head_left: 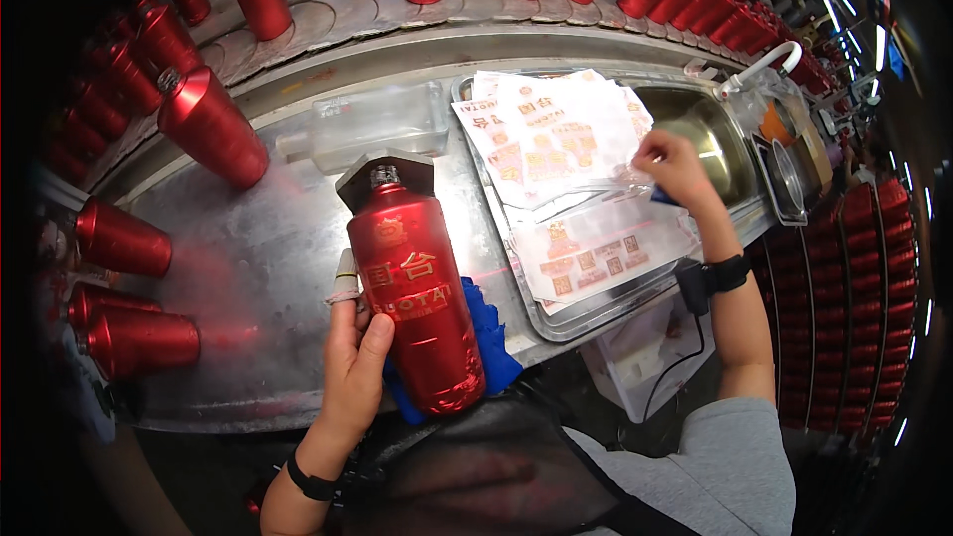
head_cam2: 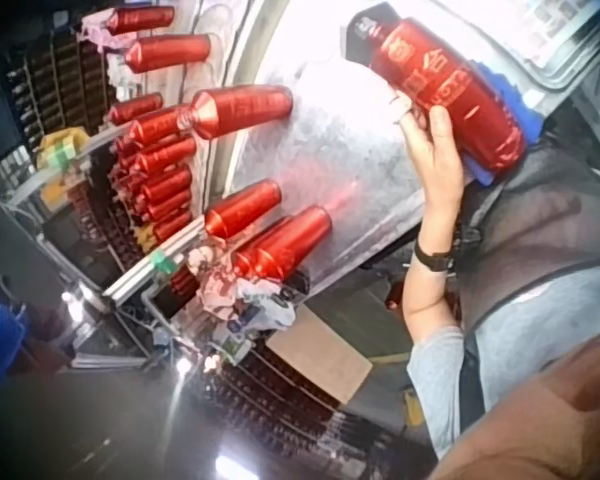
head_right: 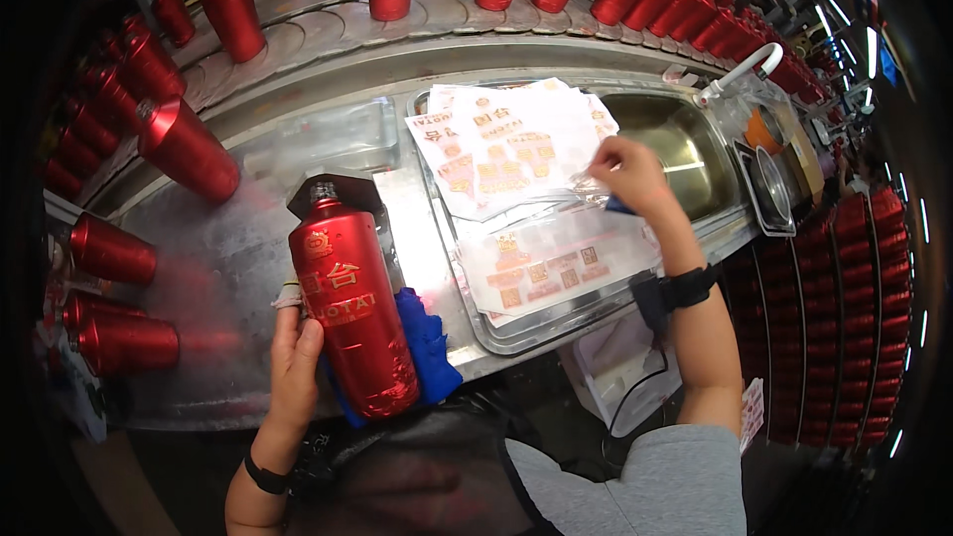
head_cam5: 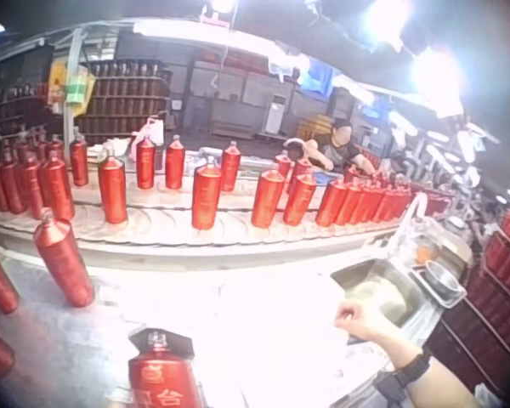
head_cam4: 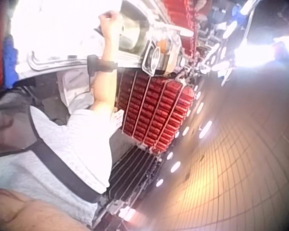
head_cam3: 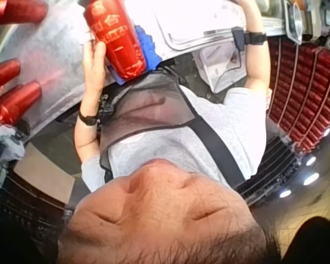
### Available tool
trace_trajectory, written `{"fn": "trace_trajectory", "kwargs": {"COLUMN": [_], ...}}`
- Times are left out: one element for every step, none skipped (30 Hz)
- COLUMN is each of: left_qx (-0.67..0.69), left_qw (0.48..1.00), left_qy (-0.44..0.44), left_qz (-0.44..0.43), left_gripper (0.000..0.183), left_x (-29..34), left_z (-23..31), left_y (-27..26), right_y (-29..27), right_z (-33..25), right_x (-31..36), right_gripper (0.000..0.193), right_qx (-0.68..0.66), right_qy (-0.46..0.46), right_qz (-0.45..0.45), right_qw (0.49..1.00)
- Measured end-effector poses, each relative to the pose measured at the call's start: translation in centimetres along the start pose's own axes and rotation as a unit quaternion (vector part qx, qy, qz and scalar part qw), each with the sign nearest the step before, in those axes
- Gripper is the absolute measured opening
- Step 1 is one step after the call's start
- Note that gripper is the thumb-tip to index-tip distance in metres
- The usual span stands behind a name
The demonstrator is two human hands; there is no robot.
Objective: Applying labels to red metal bottles on a conveyor line.
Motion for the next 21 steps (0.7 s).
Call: {"fn": "trace_trajectory", "kwargs": {"left_qx": [0.001, -0.004, -0.005, -0.017, -0.011, -0.006, -0.005, 0.001, 0.005, 0.007, 0.009, 0.010, 0.001, -0.007, -0.007, -0.003, 0.002, 0.003, 0.005, -0.004, -0.010], "left_qw": [1.000, 1.000, 1.000, 1.000, 1.000, 1.000, 1.000, 1.000, 1.000, 1.000, 1.000, 1.000, 1.000, 0.999, 0.999, 1.000, 1.000, 1.000, 1.000, 1.000, 1.000], "left_qy": [0.000, -0.006, -0.011, -0.003, 0.001, 0.005, 0.008, 0.005, 0.006, 0.001, -0.004, -0.004, -0.018, -0.032, -0.030, -0.017, -0.003, -0.003, 0.000, 0.004, 0.013], "left_qz": [-0.003, -0.001, -0.002, 0.000, -0.007, -0.009, -0.005, -0.007, -0.008, -0.013, -0.020, -0.016, -0.016, -0.017, -0.014, -0.011, -0.010, -0.014, -0.018, 0.002, 0.012], "left_gripper": [0.065, 0.066, 0.066, 0.062, 0.062, 0.063, 0.066, 0.068, 0.068, 0.071, 0.074, 0.074, 0.078, 0.082, 0.082, 0.084, 0.086, 0.087, 0.087, 0.086, 0.085], "left_x": [0.0, 0.0, 0.0, 0.1, 0.1, 0.1, 0.2, 0.3, 0.3, 0.3, 0.3, 0.3, 0.2, 0.2, 0.2, 0.1, 0.1, 0.1, 0.2, 0.6, 0.9], "left_z": [-0.1, -0.2, -0.4, -0.2, -0.1, -0.1, -0.1, -0.2, -0.1, 0.0, 0.1, 0.4, 0.9, 1.1, 1.2, 1.1, 1.0, 0.8, 0.4, -0.2, -0.3], "left_y": [-0.1, -0.3, -0.3, -0.2, -0.1, -0.2, -0.4, -0.4, -0.2, -0.2, -0.2, -0.3, -0.2, -0.1, 0.0, 0.2, 0.3, 0.2, 0.1, -0.5, -0.8], "right_y": [-1.6, -3.4, -5.0, -5.9, -6.8, -7.3, -6.7, -6.6, -6.3, -6.2, -6.2, -6.2, -6.6, -7.1, -7.1, -7.2, -7.0, -7.3, -7.8, -6.7, -6.9], "right_z": [2.0, 5.0, 8.3, 11.2, 14.2, 16.3, 17.3, 18.9, 20.5, 21.9, 23.2, 24.0, 24.2, 24.4, 24.2, 23.1, 22.1, 20.9, 19.5, 15.3, 12.6], "right_x": [-0.3, -0.7, -0.7, -0.4, 0.0, 0.1, 0.1, 0.4, 0.6, 0.6, 0.9, 1.0, 1.2, 1.7, 2.1, 2.5, 2.7, 3.1, 3.4, 2.7, 3.0], "right_gripper": [0.008, 0.009, 0.011, 0.011, 0.013, 0.016, 0.019, 0.019, 0.019, 0.019, 0.019, 0.019, 0.019, 0.020, 0.021, 0.021, 0.021, 0.019, 0.018, 0.015, 0.015], "right_qx": [-0.044, -0.058, -0.069, -0.062, 0.009, 0.077, 0.125, 0.128, 0.130, 0.132, 0.122, 0.110, 0.110, 0.098, 0.087, 0.077, 0.076, 0.097, 0.118, 0.143, 0.144], "right_qy": [0.058, 0.091, 0.126, 0.127, 0.170, 0.210, 0.240, 0.251, 0.263, 0.260, 0.271, 0.280, 0.276, 0.280, 0.285, 0.282, 0.279, 0.257, 0.235, 0.229, 0.229], "right_qz": [0.044, 0.074, 0.107, 0.113, 0.124, 0.131, 0.118, 0.103, 0.086, 0.087, 0.060, 0.030, 0.027, 0.015, 0.005, 0.000, 0.000, 0.050, 0.102, 0.118, 0.122], "right_qw": [0.996, 0.991, 0.984, 0.984, 0.978, 0.966, 0.956, 0.954, 0.952, 0.953, 0.953, 0.953, 0.954, 0.955, 0.955, 0.956, 0.957, 0.960, 0.959, 0.956, 0.955]}}
Point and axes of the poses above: each hand's wrist, its own x-axis away from the middle knuckle, its own y-axis out of the palm, z = x × y, the point moved 3 cm from there along -x, towards the middle knuckle, and after that the axes turned 5 degrees about -x, right-handed, at the moved point
